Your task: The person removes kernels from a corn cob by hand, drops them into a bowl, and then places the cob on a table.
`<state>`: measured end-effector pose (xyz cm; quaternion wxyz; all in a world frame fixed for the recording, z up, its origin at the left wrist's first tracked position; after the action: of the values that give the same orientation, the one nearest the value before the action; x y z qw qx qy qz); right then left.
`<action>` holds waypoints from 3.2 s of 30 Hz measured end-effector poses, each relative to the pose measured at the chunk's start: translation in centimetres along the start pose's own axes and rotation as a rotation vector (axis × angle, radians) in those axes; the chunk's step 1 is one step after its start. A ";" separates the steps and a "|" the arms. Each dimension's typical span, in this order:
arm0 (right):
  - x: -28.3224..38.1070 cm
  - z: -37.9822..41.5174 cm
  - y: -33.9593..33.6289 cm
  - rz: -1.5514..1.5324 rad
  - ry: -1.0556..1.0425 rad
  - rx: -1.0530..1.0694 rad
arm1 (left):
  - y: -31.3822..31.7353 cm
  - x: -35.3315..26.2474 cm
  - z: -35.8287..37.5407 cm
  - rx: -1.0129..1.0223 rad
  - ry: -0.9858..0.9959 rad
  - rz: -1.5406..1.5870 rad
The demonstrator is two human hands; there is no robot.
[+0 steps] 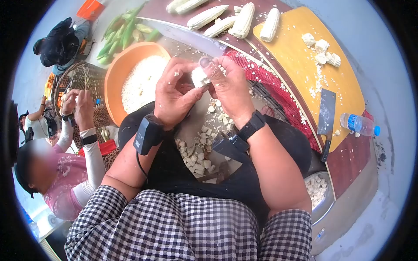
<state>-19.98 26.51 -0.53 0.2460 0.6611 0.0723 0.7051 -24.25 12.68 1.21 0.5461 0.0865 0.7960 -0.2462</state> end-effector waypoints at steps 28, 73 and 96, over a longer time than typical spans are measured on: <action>-0.4 -0.7 0.1 -0.363 0.267 -0.070 | -0.1 -0.7 -0.3 -0.042 0.078 -0.019; 1.5 -0.2 0.5 0.175 -0.123 0.074 | -0.3 -0.8 -0.1 -0.035 0.014 -0.136; 0.9 -1.0 -0.1 0.155 -0.078 0.069 | -0.3 -0.6 0.1 -0.053 0.012 -0.144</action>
<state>-20.90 27.18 0.17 0.1704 0.6999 0.0357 0.6927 -24.07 12.50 1.85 0.5245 0.0159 0.8096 -0.2632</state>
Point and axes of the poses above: each hand's wrist, its own z-axis away from the middle knuckle, its own y-axis out of the palm, x = y × z, the point moved 1 cm from there along -z, towards the middle knuckle, and after that the axes turned 3 degrees about -y, right-handed, at the moved point
